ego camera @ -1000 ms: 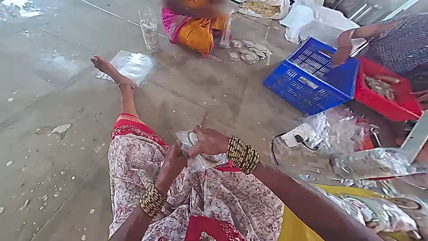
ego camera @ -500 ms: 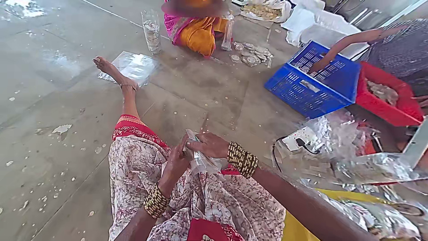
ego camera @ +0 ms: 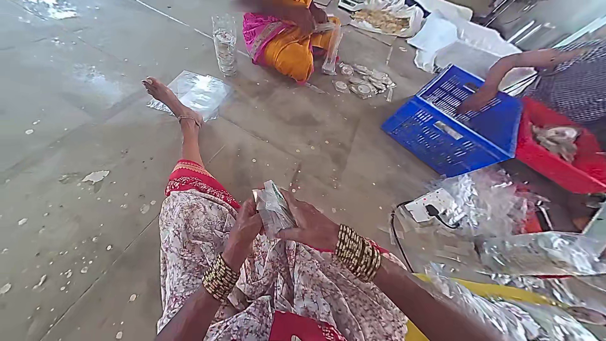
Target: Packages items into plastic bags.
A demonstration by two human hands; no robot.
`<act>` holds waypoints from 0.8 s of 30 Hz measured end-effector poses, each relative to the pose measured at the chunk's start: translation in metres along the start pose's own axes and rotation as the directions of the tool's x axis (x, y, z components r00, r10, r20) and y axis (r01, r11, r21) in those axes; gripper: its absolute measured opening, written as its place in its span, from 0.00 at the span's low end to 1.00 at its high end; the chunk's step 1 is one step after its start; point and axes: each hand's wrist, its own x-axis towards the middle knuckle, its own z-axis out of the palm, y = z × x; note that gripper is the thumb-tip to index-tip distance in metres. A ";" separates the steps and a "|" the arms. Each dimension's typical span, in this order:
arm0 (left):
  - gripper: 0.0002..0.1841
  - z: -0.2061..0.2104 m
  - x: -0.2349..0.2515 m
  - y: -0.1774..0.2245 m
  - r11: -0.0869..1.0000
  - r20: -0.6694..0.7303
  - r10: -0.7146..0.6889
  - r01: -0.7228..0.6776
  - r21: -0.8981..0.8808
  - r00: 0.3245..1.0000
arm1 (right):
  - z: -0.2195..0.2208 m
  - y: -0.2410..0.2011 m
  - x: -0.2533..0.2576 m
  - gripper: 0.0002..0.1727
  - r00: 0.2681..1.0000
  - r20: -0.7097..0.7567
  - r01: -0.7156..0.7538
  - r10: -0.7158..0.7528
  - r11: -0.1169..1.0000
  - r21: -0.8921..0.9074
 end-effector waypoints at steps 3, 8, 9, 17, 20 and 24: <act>0.27 -0.001 0.000 -0.002 1.000 0.059 -0.009 0.008 0.010 0.998 | 0.000 -0.008 -0.001 0.53 0.998 -0.018 -0.061 0.059 0.975 -0.212; 0.37 -0.002 -0.001 0.001 0.991 0.096 0.011 -0.023 0.133 0.995 | -0.009 -0.040 0.007 0.46 0.980 0.041 -0.154 0.197 0.865 -0.477; 0.39 -0.002 0.000 0.002 0.985 0.095 0.006 -0.023 0.172 0.995 | -0.010 -0.042 0.010 0.45 0.978 0.054 -0.147 0.202 0.848 -0.508; 0.37 -0.012 0.008 -0.002 0.992 0.038 0.089 -0.092 0.085 0.995 | -0.003 -0.025 0.020 0.45 0.992 -0.103 -0.101 0.067 0.924 -0.369; 0.38 -0.013 0.011 -0.003 0.995 0.058 0.102 -0.103 0.018 0.993 | 0.017 0.005 0.021 0.41 0.947 -0.321 -0.027 -0.022 0.989 -0.147; 0.43 -0.007 0.009 -0.004 0.987 0.126 0.073 -0.090 0.136 0.989 | 0.003 -0.008 0.017 0.39 0.934 -0.330 -0.184 0.140 0.977 -0.107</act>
